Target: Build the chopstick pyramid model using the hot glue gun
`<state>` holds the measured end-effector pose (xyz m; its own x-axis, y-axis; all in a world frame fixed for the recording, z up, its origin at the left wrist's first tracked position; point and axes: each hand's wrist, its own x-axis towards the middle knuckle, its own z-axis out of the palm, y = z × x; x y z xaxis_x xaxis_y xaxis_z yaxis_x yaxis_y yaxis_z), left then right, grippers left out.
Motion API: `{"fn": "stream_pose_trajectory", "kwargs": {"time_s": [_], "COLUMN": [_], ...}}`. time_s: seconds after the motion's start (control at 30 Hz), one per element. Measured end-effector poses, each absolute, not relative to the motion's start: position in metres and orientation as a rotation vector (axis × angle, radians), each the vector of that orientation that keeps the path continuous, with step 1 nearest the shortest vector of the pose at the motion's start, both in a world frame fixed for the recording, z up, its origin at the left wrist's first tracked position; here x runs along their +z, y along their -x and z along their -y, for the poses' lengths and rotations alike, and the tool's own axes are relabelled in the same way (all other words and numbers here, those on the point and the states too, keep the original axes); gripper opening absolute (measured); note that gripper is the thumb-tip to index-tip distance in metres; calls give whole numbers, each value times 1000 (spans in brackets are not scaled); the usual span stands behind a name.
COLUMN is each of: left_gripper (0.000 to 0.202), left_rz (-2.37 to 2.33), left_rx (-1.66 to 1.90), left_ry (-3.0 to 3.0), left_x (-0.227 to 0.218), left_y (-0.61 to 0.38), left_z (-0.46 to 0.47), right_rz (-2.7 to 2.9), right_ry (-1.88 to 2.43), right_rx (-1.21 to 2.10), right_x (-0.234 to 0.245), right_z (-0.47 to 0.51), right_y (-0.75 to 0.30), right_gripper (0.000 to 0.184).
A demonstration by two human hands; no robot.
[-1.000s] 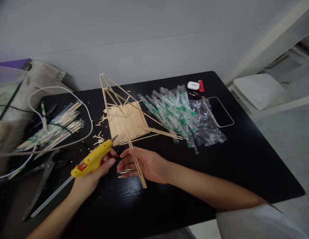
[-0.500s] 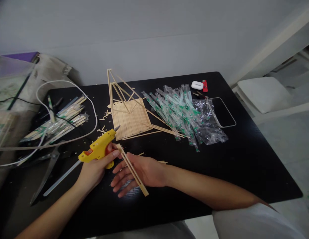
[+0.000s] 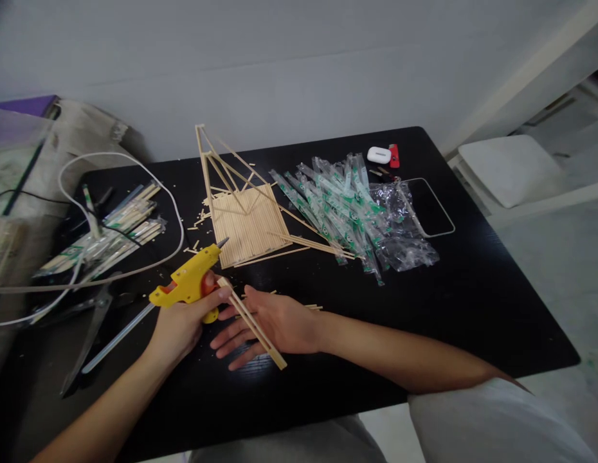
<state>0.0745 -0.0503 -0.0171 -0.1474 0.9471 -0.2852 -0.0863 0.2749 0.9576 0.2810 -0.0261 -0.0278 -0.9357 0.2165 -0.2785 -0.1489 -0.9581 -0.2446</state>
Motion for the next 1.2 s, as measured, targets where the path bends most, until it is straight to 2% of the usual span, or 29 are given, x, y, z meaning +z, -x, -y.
{"fn": "stream_pose_trajectory", "kwargs": {"time_s": [0.57,0.9,1.2], "left_gripper": [31,30,31], "left_rz": [-1304,-1144,-990], "left_rx": [1085,1132,1129], "left_ry": [-943,-975,-1013], "left_x": [-20,-12,5], "left_y": [-67,-53,-43], "left_z": [51,48,52], "right_rz": [209,224,212], "right_ry": [442,543,712], "right_rx": [2952,2845,2677], "right_x": [-27,-18,-2], "right_z": [22,19,20], "right_y": [-283,-283,-285], "right_gripper": [66,64,54]}}
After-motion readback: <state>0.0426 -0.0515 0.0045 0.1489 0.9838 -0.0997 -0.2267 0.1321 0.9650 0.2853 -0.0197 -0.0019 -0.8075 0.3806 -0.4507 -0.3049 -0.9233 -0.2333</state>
